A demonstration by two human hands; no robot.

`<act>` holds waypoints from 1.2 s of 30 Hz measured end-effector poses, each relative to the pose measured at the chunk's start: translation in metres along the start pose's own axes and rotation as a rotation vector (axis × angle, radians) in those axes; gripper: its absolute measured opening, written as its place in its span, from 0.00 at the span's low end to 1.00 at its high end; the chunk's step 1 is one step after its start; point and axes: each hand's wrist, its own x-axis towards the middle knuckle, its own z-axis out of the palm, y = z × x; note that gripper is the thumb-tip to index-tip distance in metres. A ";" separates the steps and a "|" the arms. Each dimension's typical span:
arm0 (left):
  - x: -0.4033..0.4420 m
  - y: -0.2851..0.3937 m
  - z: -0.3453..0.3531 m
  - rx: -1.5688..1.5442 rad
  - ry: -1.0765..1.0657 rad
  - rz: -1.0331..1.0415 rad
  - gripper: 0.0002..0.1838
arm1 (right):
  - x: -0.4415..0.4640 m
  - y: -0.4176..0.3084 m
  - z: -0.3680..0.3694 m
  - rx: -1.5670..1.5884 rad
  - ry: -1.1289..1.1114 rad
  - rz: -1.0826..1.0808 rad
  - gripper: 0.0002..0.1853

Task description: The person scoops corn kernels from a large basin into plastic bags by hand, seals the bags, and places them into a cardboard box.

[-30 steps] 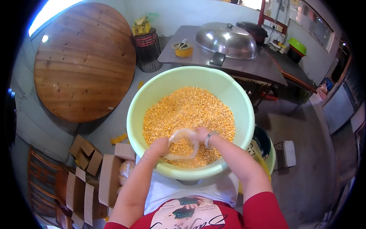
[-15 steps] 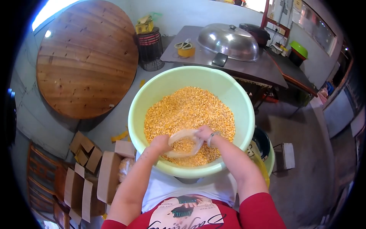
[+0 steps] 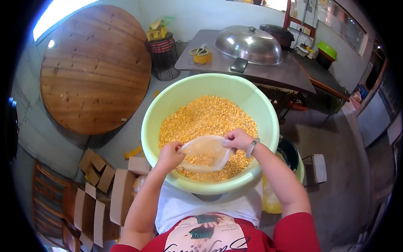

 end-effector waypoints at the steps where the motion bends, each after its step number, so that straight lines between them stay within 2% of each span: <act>1: 0.000 0.002 0.001 -0.082 0.030 0.004 0.11 | -0.003 -0.001 -0.001 0.043 -0.039 -0.018 0.08; 4: 0.000 0.010 0.009 -0.347 0.046 -0.006 0.11 | -0.002 -0.003 0.016 0.113 0.074 0.036 0.08; 8: 0.006 0.012 0.010 -0.561 0.062 -0.016 0.09 | 0.004 -0.001 0.031 0.253 0.052 0.021 0.10; 11: 0.009 -0.005 0.006 -0.499 0.085 -0.002 0.06 | 0.012 0.012 0.023 -0.008 0.023 -0.092 0.13; 13: 0.008 -0.010 0.001 -0.538 0.051 -0.045 0.07 | 0.005 0.013 0.024 -0.096 0.000 -0.303 0.16; 15: 0.010 -0.014 0.002 -0.528 0.059 -0.080 0.08 | 0.004 0.018 0.028 -0.209 -0.064 -0.399 0.20; 17: 0.013 -0.011 0.006 -0.567 0.053 -0.122 0.09 | 0.014 0.030 0.030 -0.345 -0.160 -0.385 0.24; 19: 0.021 -0.012 0.008 -0.517 0.050 -0.117 0.09 | 0.039 0.059 0.029 -0.190 -0.130 -0.006 0.34; 21: 0.032 -0.020 0.012 -0.378 0.055 -0.073 0.10 | 0.065 0.074 0.025 -0.174 -0.176 0.161 0.40; 24: 0.045 -0.029 0.011 0.009 0.155 0.054 0.12 | 0.072 0.075 0.014 -0.207 -0.265 0.009 0.36; 25: 0.049 -0.031 0.011 0.032 0.154 0.039 0.13 | 0.032 0.031 0.022 -0.117 -0.228 -0.095 0.32; 27: 0.057 -0.033 0.011 0.075 0.156 0.010 0.13 | 0.018 0.006 0.030 -0.035 -0.183 -0.181 0.27; 32: 0.069 -0.035 0.017 0.086 0.137 0.005 0.11 | 0.050 0.040 0.047 -0.058 -0.148 -0.065 0.20; 33: 0.070 -0.039 0.020 0.096 0.149 0.020 0.11 | 0.059 0.050 0.048 -0.059 -0.079 0.005 0.19; 35: 0.068 -0.037 0.016 0.319 0.098 0.050 0.09 | 0.078 0.071 0.047 -0.060 0.063 0.144 0.18; 36: 0.067 -0.037 0.014 0.431 0.072 0.068 0.09 | 0.086 0.080 0.039 0.017 0.094 0.134 0.17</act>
